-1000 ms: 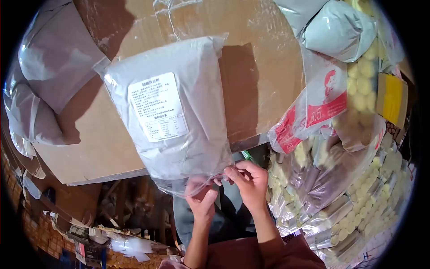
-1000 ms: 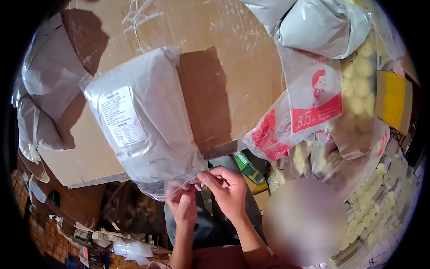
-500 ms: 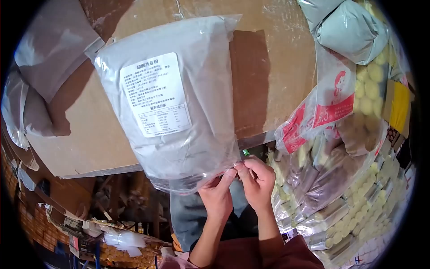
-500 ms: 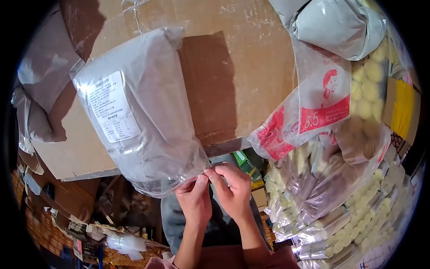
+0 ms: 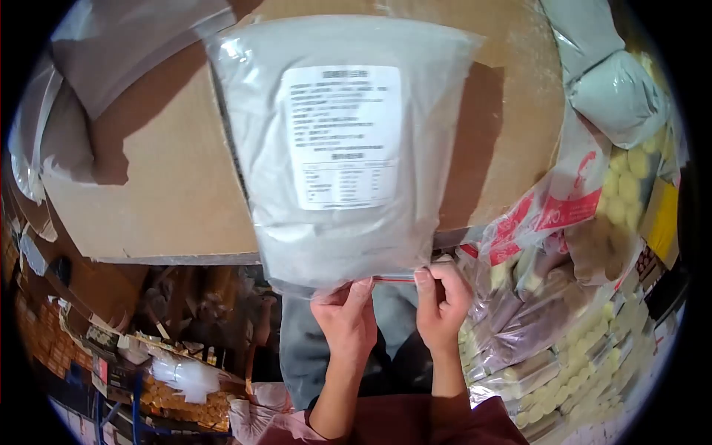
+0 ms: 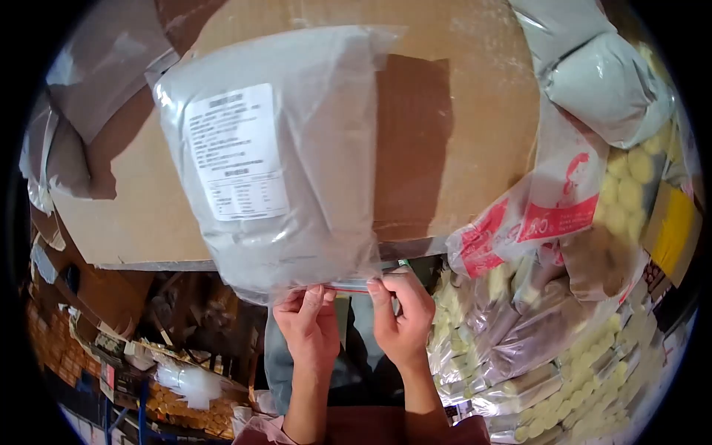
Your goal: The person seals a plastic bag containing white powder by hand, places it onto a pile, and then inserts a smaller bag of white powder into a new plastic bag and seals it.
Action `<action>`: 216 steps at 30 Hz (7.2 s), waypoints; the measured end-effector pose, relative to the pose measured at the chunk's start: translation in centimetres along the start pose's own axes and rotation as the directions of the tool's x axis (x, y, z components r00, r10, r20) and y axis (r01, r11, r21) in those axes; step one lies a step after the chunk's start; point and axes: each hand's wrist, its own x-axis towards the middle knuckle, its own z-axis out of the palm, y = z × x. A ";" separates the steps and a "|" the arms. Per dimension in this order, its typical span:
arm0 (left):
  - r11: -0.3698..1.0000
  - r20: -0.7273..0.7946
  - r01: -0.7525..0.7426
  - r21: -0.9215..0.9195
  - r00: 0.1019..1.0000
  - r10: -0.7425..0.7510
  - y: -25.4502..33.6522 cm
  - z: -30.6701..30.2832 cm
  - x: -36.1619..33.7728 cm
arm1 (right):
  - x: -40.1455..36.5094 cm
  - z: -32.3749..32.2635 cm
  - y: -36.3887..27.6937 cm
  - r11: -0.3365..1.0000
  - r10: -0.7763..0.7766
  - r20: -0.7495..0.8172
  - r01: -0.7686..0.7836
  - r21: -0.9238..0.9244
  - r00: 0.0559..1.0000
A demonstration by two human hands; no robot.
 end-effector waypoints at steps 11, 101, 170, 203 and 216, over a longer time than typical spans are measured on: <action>0.990 -0.040 -0.099 -0.103 0.995 0.095 3.0 -2.5 1.0 | -0.1 -0.8 0.2 0.991 0.071 0.028 -0.067 -0.118 0.997; 0.954 0.583 -0.266 -0.136 0.757 0.294 61.6 2.6 0.8 | 7.0 12.7 -28.1 0.973 -0.129 0.387 0.192 -0.130 0.913; 0.124 0.740 -0.846 0.519 0.518 0.429 50.2 37.5 -11.1 | 31.9 -38.2 -11.2 0.581 0.586 -0.805 0.641 0.501 0.098; 0.914 0.665 -0.294 0.279 0.746 0.037 36.7 8.7 -12.6 | 0.8 -3.3 -38.6 0.946 -0.254 0.189 0.284 -0.153 0.948; 0.999 0.600 -0.011 0.046 0.800 -0.019 39.5 5.1 -12.3 | -7.8 2.5 -43.5 0.628 -0.644 0.105 0.602 -0.493 0.758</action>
